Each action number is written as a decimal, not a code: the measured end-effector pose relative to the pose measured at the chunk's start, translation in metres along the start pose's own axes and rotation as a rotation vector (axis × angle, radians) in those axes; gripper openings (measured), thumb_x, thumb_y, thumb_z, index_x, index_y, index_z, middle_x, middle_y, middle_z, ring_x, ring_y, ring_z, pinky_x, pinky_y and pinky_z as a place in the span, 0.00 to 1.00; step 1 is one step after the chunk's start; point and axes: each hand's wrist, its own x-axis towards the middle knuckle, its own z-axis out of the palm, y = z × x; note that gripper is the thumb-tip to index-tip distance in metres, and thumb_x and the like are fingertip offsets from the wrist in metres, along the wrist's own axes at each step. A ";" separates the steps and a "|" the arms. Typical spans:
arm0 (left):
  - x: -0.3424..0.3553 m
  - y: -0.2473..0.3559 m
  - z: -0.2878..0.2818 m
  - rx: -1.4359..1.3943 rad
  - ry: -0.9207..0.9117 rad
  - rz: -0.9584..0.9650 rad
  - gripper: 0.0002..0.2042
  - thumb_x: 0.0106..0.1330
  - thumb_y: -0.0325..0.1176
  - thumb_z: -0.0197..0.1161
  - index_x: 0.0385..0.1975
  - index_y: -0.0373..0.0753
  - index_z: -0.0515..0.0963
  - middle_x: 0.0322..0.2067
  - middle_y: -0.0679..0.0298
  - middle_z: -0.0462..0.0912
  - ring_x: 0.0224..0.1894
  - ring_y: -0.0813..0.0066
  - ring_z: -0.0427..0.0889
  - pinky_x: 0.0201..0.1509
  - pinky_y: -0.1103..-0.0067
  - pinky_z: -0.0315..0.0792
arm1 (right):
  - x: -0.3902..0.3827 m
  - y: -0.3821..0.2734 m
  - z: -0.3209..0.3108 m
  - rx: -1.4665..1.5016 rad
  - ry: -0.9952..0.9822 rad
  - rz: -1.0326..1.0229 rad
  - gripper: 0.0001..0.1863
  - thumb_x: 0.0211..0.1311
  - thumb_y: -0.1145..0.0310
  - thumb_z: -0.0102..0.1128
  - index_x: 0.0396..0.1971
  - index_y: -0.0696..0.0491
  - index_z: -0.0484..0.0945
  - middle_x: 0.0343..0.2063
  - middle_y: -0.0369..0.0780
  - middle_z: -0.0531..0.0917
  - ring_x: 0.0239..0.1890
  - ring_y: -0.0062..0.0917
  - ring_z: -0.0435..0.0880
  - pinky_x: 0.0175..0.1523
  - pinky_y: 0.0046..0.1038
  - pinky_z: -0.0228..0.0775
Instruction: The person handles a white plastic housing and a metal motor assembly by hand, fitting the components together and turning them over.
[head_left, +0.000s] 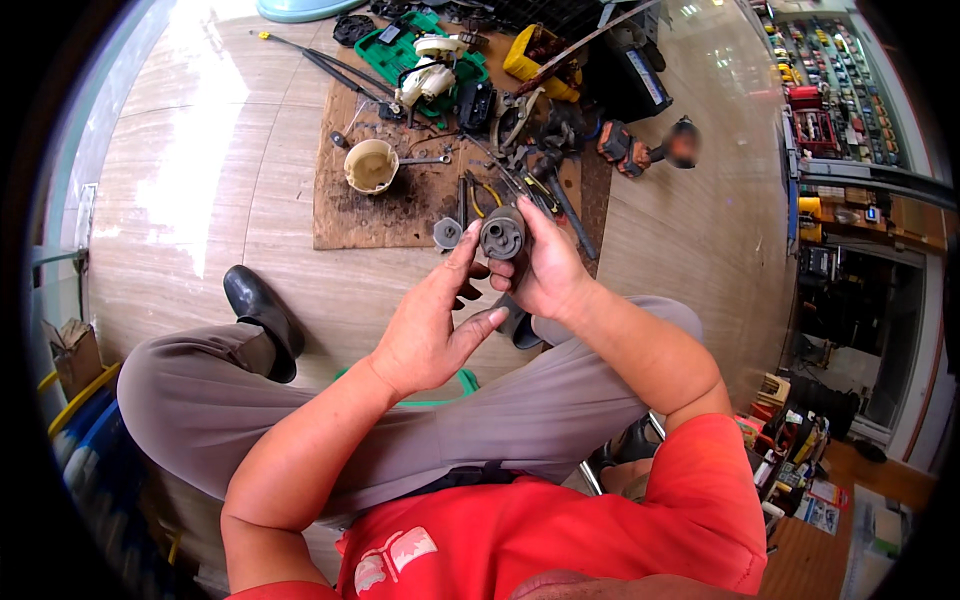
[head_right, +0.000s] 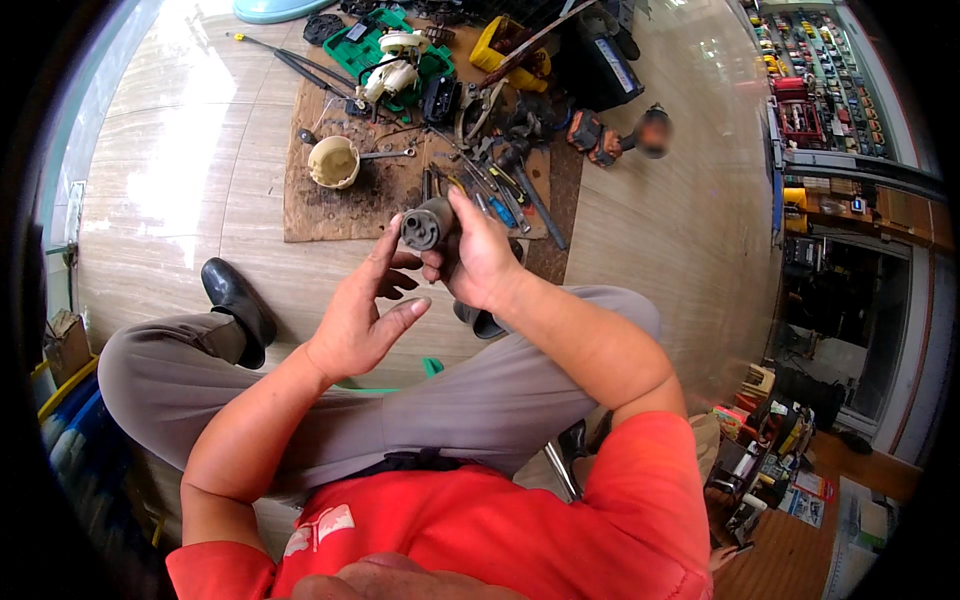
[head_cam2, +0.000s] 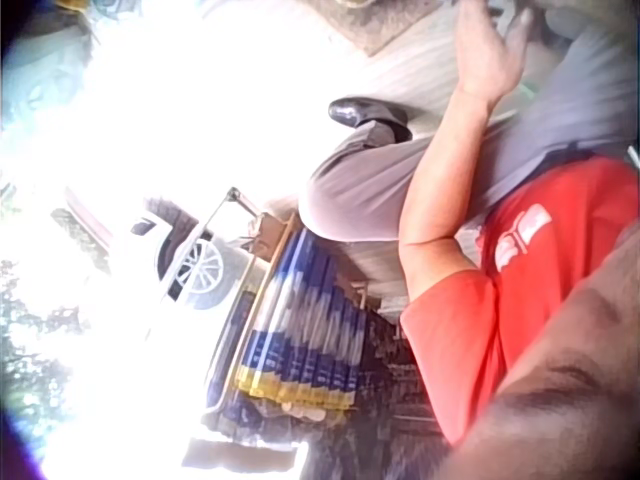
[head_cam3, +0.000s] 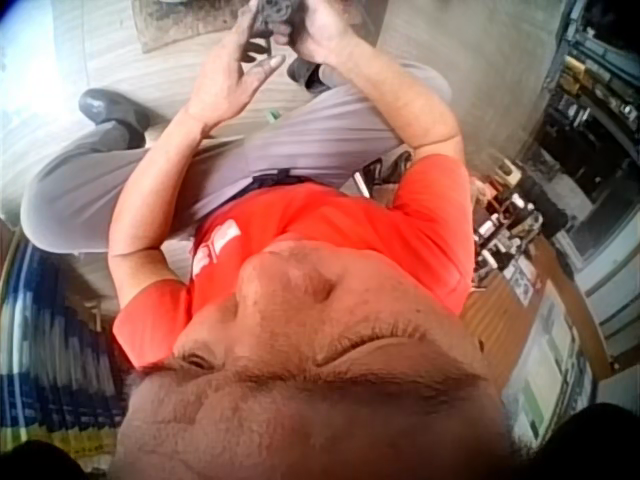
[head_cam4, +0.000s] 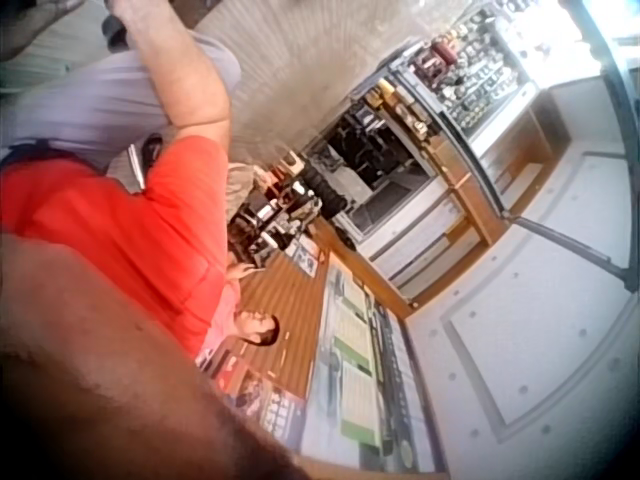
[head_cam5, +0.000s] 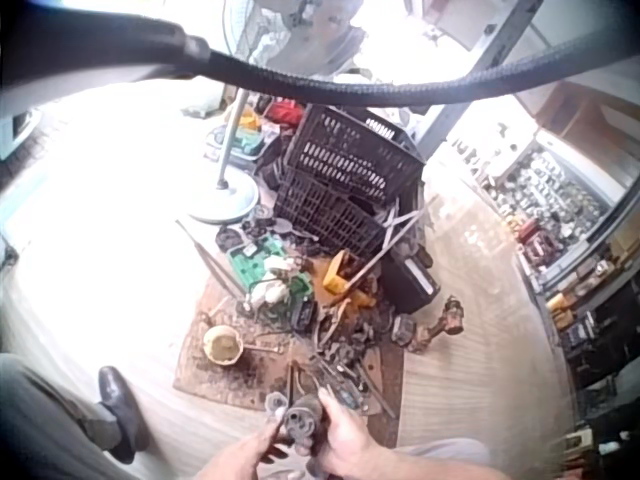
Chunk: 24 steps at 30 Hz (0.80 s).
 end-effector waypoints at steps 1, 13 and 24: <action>0.000 -0.001 0.000 0.003 0.001 -0.009 0.46 0.61 0.24 0.66 0.75 0.43 0.42 0.51 0.52 0.77 0.44 0.65 0.81 0.51 0.72 0.75 | 0.001 0.001 -0.001 -0.011 0.004 0.001 0.25 0.73 0.43 0.39 0.34 0.46 0.77 0.23 0.32 0.77 0.21 0.20 0.68 0.27 0.26 0.57; 0.001 -0.008 0.004 -0.117 0.044 -0.068 0.45 0.62 0.28 0.67 0.74 0.40 0.43 0.48 0.51 0.79 0.43 0.63 0.83 0.49 0.72 0.76 | 0.006 -0.001 -0.005 -0.021 0.056 -0.081 0.24 0.72 0.44 0.46 0.30 0.50 0.77 0.22 0.37 0.78 0.21 0.26 0.72 0.27 0.32 0.64; 0.000 -0.009 0.003 -0.136 0.018 -0.076 0.44 0.64 0.26 0.64 0.75 0.43 0.40 0.51 0.50 0.77 0.45 0.67 0.82 0.51 0.74 0.76 | 0.004 -0.001 -0.001 -0.029 0.073 -0.100 0.24 0.72 0.45 0.46 0.30 0.50 0.77 0.22 0.37 0.77 0.20 0.25 0.71 0.26 0.30 0.63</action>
